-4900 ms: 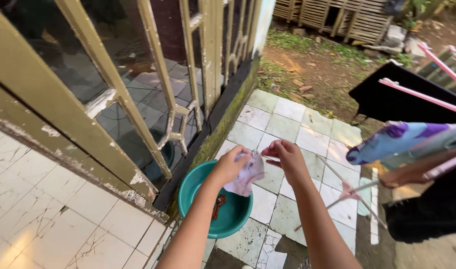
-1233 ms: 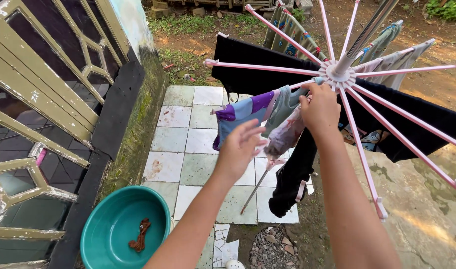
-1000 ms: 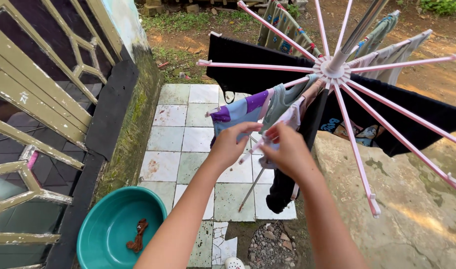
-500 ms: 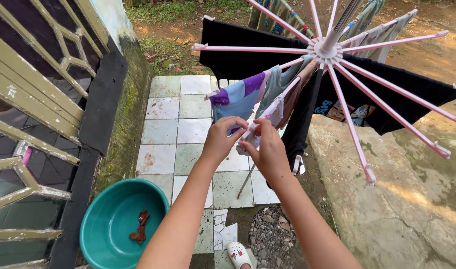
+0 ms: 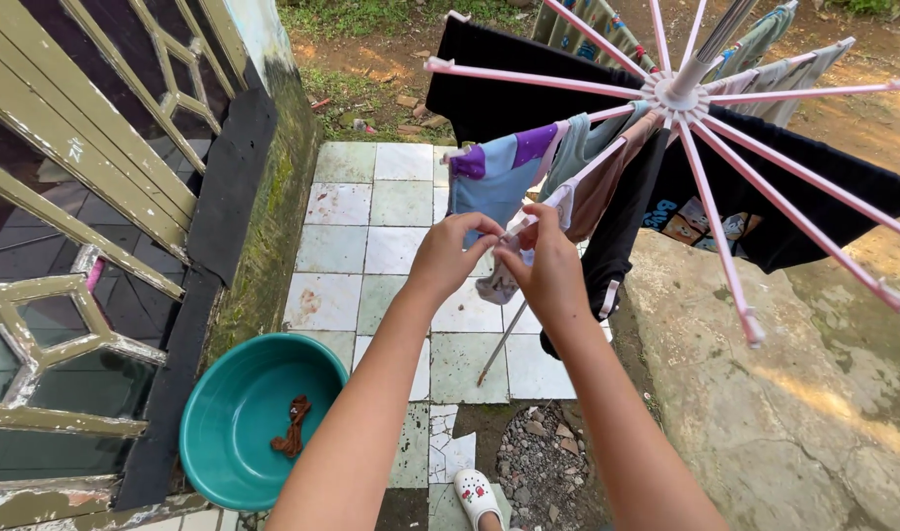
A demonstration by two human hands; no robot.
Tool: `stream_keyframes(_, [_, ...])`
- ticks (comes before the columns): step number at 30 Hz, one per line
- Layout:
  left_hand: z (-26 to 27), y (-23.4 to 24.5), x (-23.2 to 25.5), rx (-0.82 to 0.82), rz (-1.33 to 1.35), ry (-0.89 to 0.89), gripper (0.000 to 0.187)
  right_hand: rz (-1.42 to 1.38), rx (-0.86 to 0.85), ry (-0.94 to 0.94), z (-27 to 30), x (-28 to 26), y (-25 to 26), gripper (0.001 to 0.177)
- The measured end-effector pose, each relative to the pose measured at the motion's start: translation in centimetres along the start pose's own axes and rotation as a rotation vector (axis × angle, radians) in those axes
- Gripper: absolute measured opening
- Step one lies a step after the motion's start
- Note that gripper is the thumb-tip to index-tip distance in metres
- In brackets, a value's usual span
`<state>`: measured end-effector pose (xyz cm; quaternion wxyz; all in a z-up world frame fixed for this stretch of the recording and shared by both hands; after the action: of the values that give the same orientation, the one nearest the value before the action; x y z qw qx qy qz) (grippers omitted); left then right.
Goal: Hanging wet clothes on a circular laundry rack.
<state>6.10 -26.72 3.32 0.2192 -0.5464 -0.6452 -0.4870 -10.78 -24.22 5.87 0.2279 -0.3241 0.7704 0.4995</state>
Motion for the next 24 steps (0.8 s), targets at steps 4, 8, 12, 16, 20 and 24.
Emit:
stream_keyframes(4, [-0.4,-0.5,0.7,0.125,-0.23,-0.142,0.015,0.108,0.02,-0.023,-1.5,1.2,3.3,0.045])
stream_keyframes(8, [-1.3,-1.2,4.6,0.087,-0.43,-0.31,0.017,0.446,0.28,-0.05,-3.2,6.7,7.7,0.035])
stream_keyframes(12, [-3.6,-2.0,0.5,-0.009,-0.754,-0.398,0.013,0.425,0.022,-0.571,-3.5,7.5,9.7,0.037])
stream_keyframes(16, [-6.4,-0.4,-4.4,0.048,-1.047,-0.296,0.008,0.343,-0.091,-0.549,-3.6,5.7,10.6,0.03])
stream_keyframes(20, [-8.9,1.5,-5.5,0.059,-1.12,-0.205,0.011,0.372,0.041,-0.195,-5.7,7.3,11.6,0.026])
stream_keyframes(24, [-11.5,2.4,-8.2,0.064,-1.174,-0.167,0.022,0.372,-0.033,-0.103,-7.8,8.2,11.5,0.028])
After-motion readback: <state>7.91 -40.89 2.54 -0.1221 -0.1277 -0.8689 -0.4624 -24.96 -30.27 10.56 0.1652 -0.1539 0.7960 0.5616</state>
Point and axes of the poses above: each hand's wrist, its own z-axis away from the middle knuckle, its own y-axis out of the back of the hand, x = y × z, the point moved 1 cm from there along -z, towards the middle knuckle, and after that the axes turned 10 degrees about -y, right-handed, at the moved point
